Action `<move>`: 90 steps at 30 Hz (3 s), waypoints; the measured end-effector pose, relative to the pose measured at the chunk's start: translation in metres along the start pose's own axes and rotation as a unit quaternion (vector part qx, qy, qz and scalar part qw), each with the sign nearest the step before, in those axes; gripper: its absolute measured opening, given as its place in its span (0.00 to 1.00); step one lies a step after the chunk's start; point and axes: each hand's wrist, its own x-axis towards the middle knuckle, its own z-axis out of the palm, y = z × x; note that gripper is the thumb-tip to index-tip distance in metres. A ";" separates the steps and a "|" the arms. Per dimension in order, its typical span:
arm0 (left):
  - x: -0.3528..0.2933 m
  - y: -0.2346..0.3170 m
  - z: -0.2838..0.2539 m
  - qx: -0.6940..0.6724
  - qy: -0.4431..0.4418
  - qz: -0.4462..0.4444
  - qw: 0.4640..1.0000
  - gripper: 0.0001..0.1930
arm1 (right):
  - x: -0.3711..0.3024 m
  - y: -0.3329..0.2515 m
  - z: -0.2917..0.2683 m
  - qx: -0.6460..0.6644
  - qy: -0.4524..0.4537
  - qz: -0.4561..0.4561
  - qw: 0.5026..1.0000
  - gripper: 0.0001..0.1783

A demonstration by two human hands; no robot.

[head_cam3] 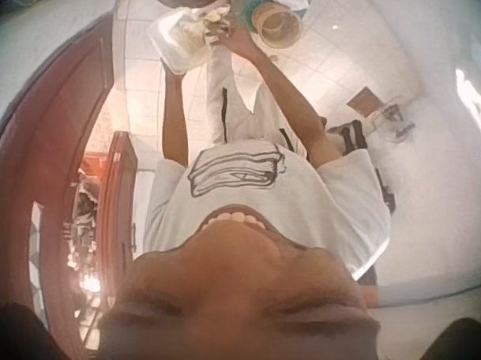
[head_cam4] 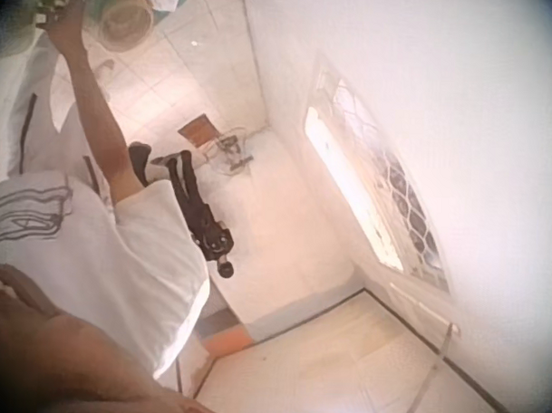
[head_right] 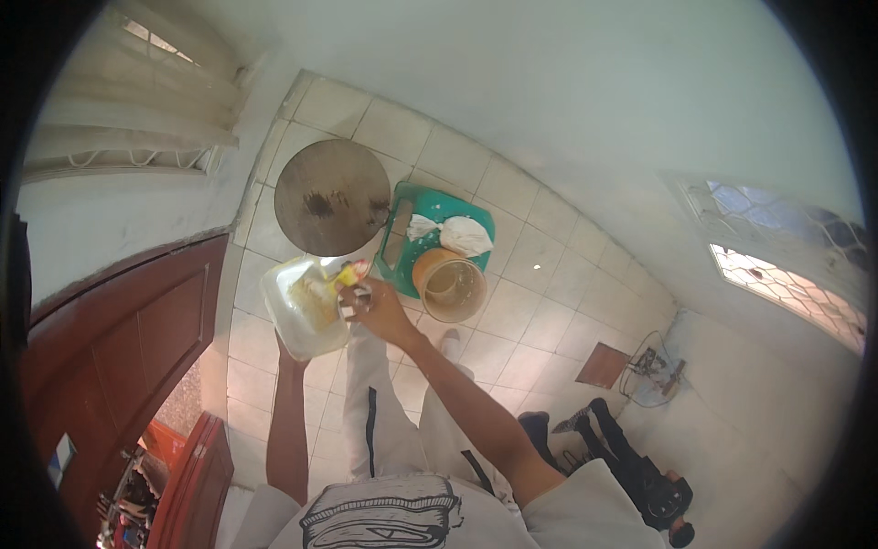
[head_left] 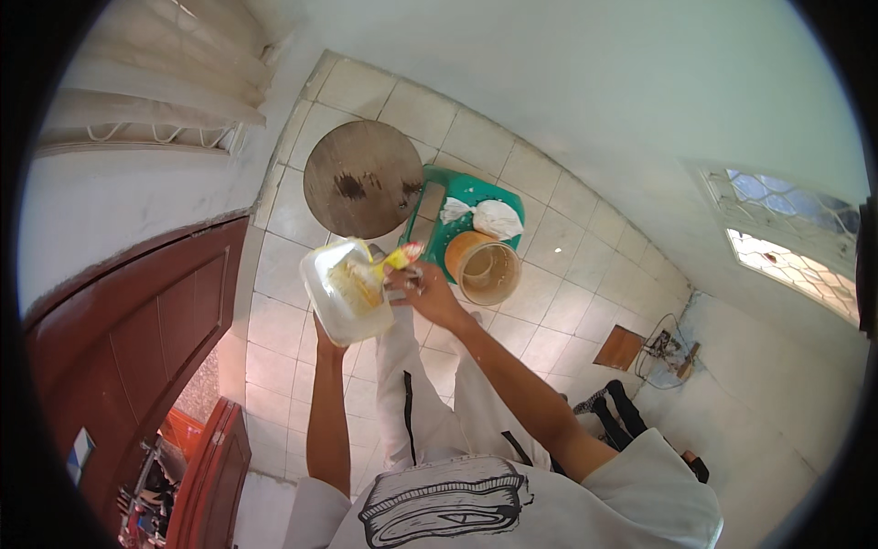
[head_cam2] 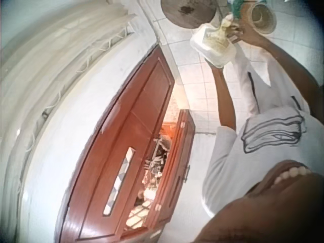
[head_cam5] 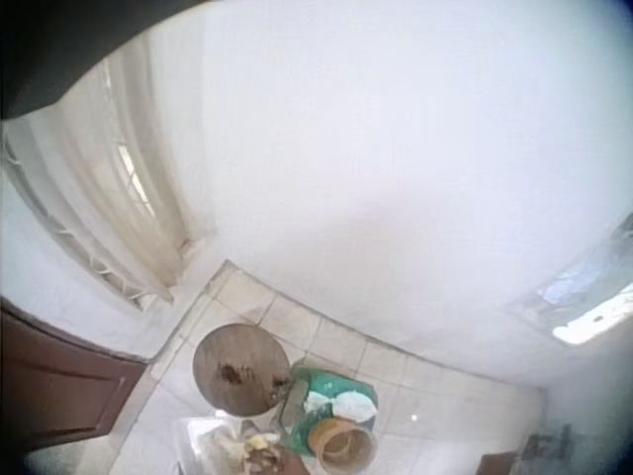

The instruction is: The person paints the ceiling and the upper corner of a wall using a brush dipped in a container of white paint.

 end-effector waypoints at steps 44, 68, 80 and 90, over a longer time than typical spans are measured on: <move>-0.242 -0.240 0.467 -0.120 -0.238 -0.285 0.921 0.34 | -0.509 -0.076 -0.384 0.386 0.300 -0.247 0.837 0.27; -0.185 -0.294 0.672 -0.148 -0.283 -0.205 0.925 0.40 | -0.490 -0.154 -0.587 0.215 0.107 -0.280 0.929 0.30; -0.188 -0.361 0.766 -0.152 -0.331 -0.143 0.920 0.41 | -0.513 -0.209 -0.732 -0.007 -0.158 -0.230 0.960 0.22; -0.184 -0.378 0.765 -0.064 -0.286 -0.153 0.944 0.35 | -0.519 -0.237 -0.751 -0.397 0.095 -0.275 0.870 0.14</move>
